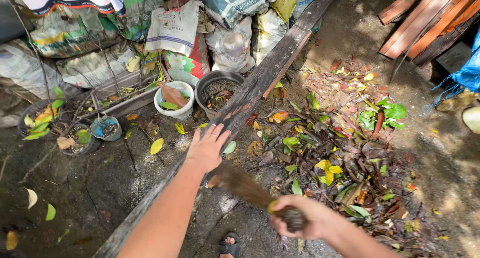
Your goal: The person sweeps fallen leaves and debris across the outdoor ground using a handheld broom.
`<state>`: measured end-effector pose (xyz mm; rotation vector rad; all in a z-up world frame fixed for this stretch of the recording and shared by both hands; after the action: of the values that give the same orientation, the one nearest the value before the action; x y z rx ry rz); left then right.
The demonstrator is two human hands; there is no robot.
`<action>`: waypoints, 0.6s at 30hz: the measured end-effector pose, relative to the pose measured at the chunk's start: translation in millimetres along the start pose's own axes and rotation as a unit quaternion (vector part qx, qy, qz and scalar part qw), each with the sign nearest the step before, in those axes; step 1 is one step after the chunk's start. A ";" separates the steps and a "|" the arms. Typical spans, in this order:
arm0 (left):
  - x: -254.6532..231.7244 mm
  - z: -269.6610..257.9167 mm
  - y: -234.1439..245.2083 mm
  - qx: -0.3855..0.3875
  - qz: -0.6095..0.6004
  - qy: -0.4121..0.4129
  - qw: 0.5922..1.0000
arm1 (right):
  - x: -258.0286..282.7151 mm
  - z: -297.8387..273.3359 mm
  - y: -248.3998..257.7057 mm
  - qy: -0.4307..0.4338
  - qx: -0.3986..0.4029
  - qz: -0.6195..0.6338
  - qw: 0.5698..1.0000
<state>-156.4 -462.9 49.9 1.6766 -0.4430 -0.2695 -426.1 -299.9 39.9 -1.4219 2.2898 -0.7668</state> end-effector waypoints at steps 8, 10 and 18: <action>15.2 -3.7 10.6 -0.030 -0.008 -0.038 0.999 | 11.9 132.6 50.2 0.093 -0.085 0.082 0.989; 20.1 -10.9 8.0 -0.042 -0.015 -0.041 0.998 | 39.5 91.2 76.8 0.150 -0.113 0.096 0.978; 18.0 -13.2 -8.3 0.006 -0.029 -0.026 0.999 | 14.4 -4.5 6.8 0.191 -0.166 -0.039 0.967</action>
<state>-133.5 -458.0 45.1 1.6985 -0.4366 -0.3548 -439.8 -309.3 39.3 -1.6325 2.7774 -0.7628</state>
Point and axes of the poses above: each hand's wrist, its own z-axis towards the middle knuckle, its own y-axis out of the back of the hand, x = y × z, the point moved 2 cm from there along z, towards the middle knuckle, and after that the axes turned 4 degrees about z, right-handed, at the moved point
